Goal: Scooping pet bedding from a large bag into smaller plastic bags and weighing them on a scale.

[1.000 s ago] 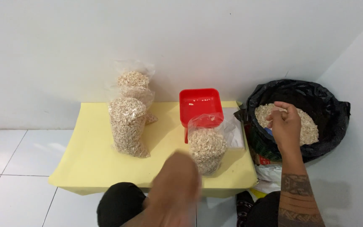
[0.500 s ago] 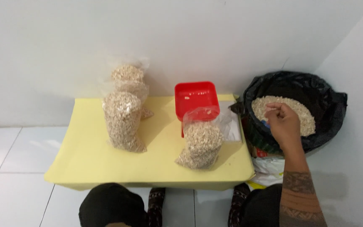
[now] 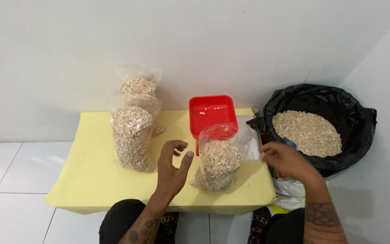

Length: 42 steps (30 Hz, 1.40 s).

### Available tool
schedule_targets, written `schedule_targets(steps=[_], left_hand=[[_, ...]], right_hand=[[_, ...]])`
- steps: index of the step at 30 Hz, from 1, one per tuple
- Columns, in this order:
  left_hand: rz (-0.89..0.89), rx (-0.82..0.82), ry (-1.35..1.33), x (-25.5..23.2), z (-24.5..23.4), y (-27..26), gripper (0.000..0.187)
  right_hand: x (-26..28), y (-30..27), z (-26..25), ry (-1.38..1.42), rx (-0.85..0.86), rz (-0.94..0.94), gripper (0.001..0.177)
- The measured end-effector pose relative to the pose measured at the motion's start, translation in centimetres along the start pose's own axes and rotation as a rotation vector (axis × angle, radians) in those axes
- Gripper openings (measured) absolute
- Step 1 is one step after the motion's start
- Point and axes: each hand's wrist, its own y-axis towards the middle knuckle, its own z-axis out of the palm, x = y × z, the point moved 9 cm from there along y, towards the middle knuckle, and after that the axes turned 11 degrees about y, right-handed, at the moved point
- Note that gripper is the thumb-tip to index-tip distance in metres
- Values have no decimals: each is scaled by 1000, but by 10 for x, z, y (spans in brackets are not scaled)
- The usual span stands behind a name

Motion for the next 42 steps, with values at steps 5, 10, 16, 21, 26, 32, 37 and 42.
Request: schedule_targets(steps=[5,10,16,21,26,32,37,42], left_hand=[[-213,171,-122,25,32,-4,46],[-206,290,-121,8,52,-7,58],[-136,146,-111,-5,51,-1,25],[-131,108,-231,-19,52,6,17],[-161,74,-203,-15,51,5,17],[-79,-98,-215,-20,29,6,11],[-65,-101,-251,-18,24,6,10],[-66,-72,-248,-24,19,8,17]], right_hand=[[7,11,40,-85,262,-26,63],[22,11,47,-25,274,-35,60],[22,21,37,4,205,11,46],[24,34,24,244,116,-83,43],[30,33,15,420,49,-155,26],[38,23,6,407,3,-203,23],[43,19,8,449,22,-222,29],[51,17,10,465,-19,-280,23]])
